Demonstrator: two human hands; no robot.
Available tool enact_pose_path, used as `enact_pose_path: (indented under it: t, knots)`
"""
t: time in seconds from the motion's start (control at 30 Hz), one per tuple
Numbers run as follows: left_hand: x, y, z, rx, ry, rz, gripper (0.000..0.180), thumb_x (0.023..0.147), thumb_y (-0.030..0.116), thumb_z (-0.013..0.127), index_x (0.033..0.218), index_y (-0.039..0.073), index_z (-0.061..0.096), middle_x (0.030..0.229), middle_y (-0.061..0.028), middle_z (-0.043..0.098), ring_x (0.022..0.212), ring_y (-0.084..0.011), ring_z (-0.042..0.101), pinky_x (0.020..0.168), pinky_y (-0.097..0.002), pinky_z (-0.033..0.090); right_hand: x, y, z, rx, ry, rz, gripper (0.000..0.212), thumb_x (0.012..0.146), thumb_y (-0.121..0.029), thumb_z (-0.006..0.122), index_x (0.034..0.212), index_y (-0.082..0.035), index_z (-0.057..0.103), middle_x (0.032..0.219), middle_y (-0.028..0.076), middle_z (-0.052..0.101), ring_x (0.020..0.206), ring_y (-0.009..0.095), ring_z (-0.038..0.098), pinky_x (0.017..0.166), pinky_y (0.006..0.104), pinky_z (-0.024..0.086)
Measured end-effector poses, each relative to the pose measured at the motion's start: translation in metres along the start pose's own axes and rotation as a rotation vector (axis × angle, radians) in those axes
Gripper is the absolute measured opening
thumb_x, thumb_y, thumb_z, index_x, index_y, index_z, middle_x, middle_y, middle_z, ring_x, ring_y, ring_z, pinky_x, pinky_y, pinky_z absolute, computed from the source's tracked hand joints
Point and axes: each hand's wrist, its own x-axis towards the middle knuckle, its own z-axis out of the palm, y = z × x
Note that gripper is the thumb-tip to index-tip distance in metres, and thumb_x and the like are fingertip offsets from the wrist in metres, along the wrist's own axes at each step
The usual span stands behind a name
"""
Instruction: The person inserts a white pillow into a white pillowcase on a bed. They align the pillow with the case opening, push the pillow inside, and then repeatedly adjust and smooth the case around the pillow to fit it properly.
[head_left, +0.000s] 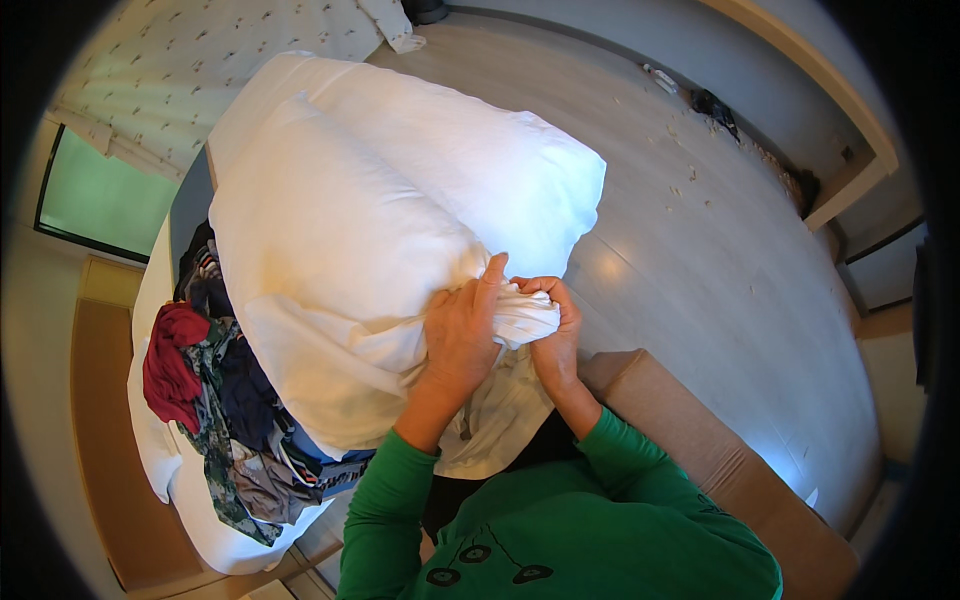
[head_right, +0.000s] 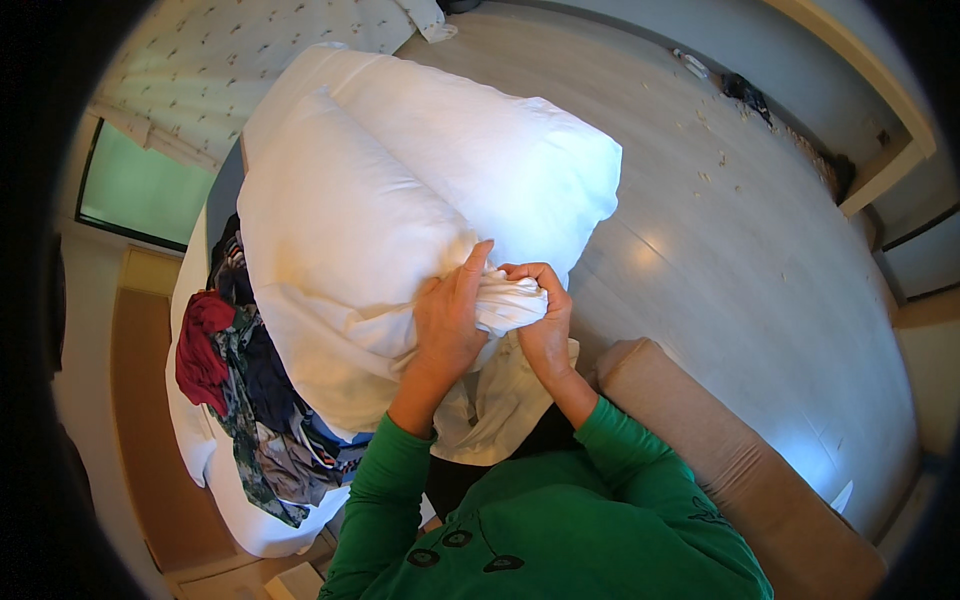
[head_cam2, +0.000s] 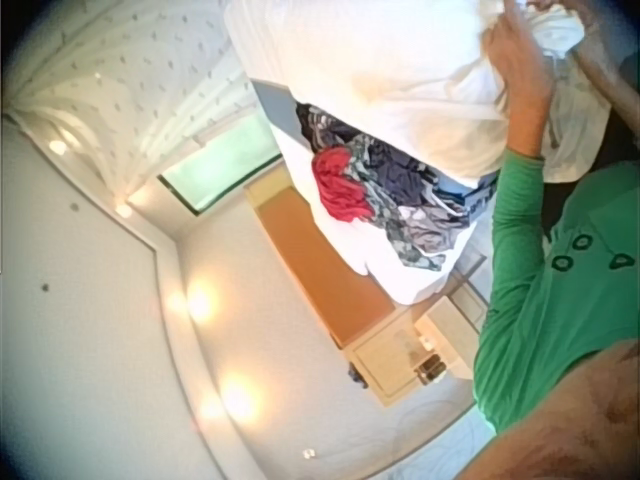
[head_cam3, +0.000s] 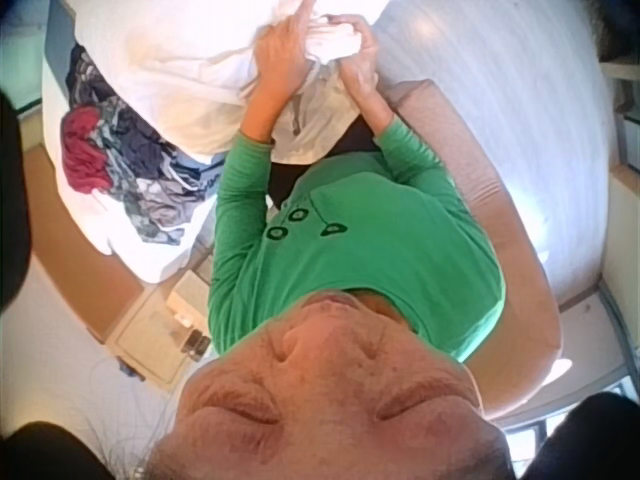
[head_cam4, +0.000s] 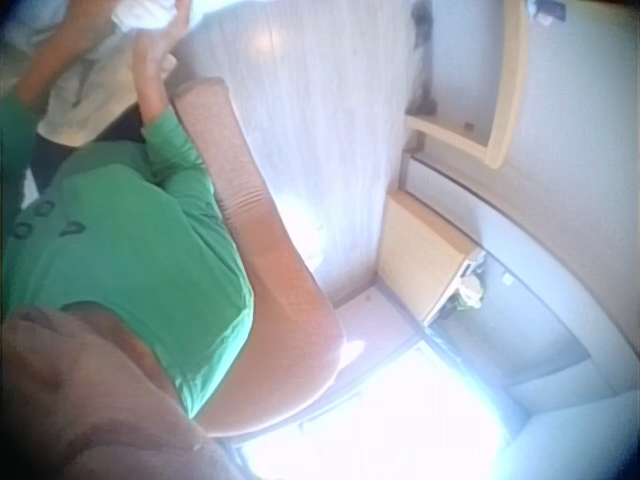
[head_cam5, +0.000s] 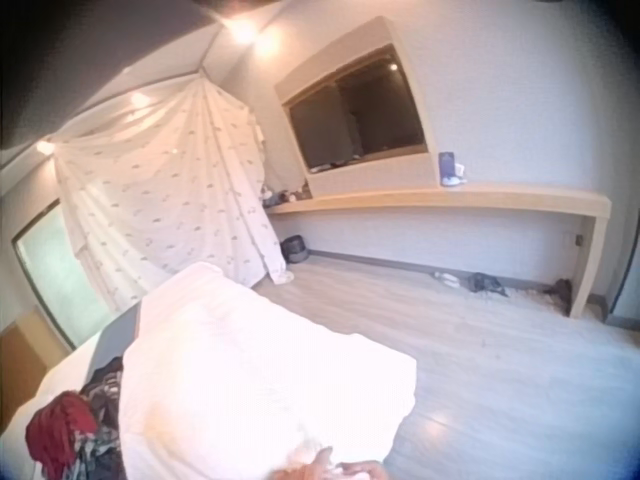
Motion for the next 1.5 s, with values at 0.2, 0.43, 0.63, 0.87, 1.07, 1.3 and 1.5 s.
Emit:
enact_pose_path:
  t: [0.2, 0.43, 0.63, 0.87, 1.07, 1.3, 1.5]
  knots:
    - [0.010, -0.017, -0.011, -0.104, -0.270, -0.130, 0.053, 0.078, 0.001, 0.069, 0.130, 0.009, 0.061, 0.105, -0.0194, 0.072, 0.092, -0.0388, 0.070, 0.080, -0.0449, 0.053, 0.007, -0.001, 0.000, 0.132, -0.060, 0.101, 0.022, 0.090, 0.009, 0.066, 0.106, -0.005, 0.066, 0.111, 0.006, 0.071, 0.104, 0.013, 0.064, 0.096, 0.0287, 0.051]
    - [0.015, -0.041, -0.044, -0.522, -0.375, -0.227, 0.038, 0.078, -0.004, 0.062, 0.115, 0.004, 0.066, 0.092, -0.0215, 0.070, 0.085, -0.0355, 0.069, 0.077, -0.0390, 0.053, 0.014, -0.012, -0.002, 0.122, -0.277, 0.226, 0.034, 0.085, 0.008, 0.070, 0.117, -0.004, 0.068, 0.110, 0.000, 0.070, 0.101, 0.008, 0.064, 0.092, 0.0251, 0.051]
    - [0.007, -0.049, -0.059, -0.684, -0.421, -0.321, 0.029, 0.081, -0.003, 0.066, 0.110, 0.000, 0.067, 0.088, -0.0119, 0.069, 0.081, -0.0150, 0.063, 0.076, -0.0293, 0.050, 0.021, -0.024, 0.006, 0.127, -0.391, 0.311, 0.039, 0.080, 0.010, 0.067, 0.117, -0.004, 0.068, 0.108, 0.000, 0.070, 0.101, 0.009, 0.064, 0.092, 0.0249, 0.051]
    - [-0.007, -0.060, -0.066, -1.040, -0.436, -0.418, 0.032, 0.085, -0.005, 0.067, 0.117, -0.001, 0.069, 0.098, 0.0021, 0.070, 0.089, -0.0068, 0.060, 0.081, -0.0253, 0.050, 0.031, -0.032, 0.038, 0.180, -0.333, 0.395, 0.041, 0.072, 0.007, 0.057, 0.111, -0.004, 0.064, 0.103, 0.002, 0.067, 0.098, 0.011, 0.064, 0.090, 0.0252, 0.050]
    - [-0.017, -0.063, -0.071, -1.229, -0.288, -0.541, 0.036, 0.088, -0.003, 0.067, 0.125, -0.001, 0.068, 0.104, 0.0003, 0.070, 0.091, -0.0062, 0.061, 0.083, -0.0254, 0.051, 0.045, -0.015, 0.057, -0.173, -0.284, -0.019, 0.043, 0.074, 0.008, 0.074, 0.112, -0.005, 0.059, 0.102, 0.005, 0.064, 0.096, 0.018, 0.063, 0.087, 0.0311, 0.051]
    - [-0.013, -0.060, -0.062, -1.328, -0.243, -0.628, 0.040, 0.087, -0.001, 0.068, 0.127, -0.001, 0.066, 0.110, -0.0026, 0.073, 0.095, -0.0085, 0.066, 0.087, -0.0260, 0.052, 0.008, -0.033, 0.044, -0.798, 0.033, -0.902, 0.044, 0.074, 0.004, 0.082, 0.112, -0.002, 0.060, 0.100, 0.015, 0.059, 0.086, 0.025, 0.058, 0.072, 0.0369, 0.048]
    - [-0.004, -0.055, -0.052, -1.302, -0.315, -0.610, 0.033, 0.090, 0.001, 0.066, 0.123, -0.001, 0.069, 0.107, -0.0013, 0.072, 0.095, -0.0087, 0.064, 0.085, -0.0275, 0.052, -0.014, -0.062, 0.038, -0.645, -0.211, -0.496, 0.026, 0.083, -0.003, 0.082, 0.104, -0.001, 0.067, 0.081, 0.004, 0.060, 0.062, 0.012, 0.050, 0.053, 0.0258, 0.040]
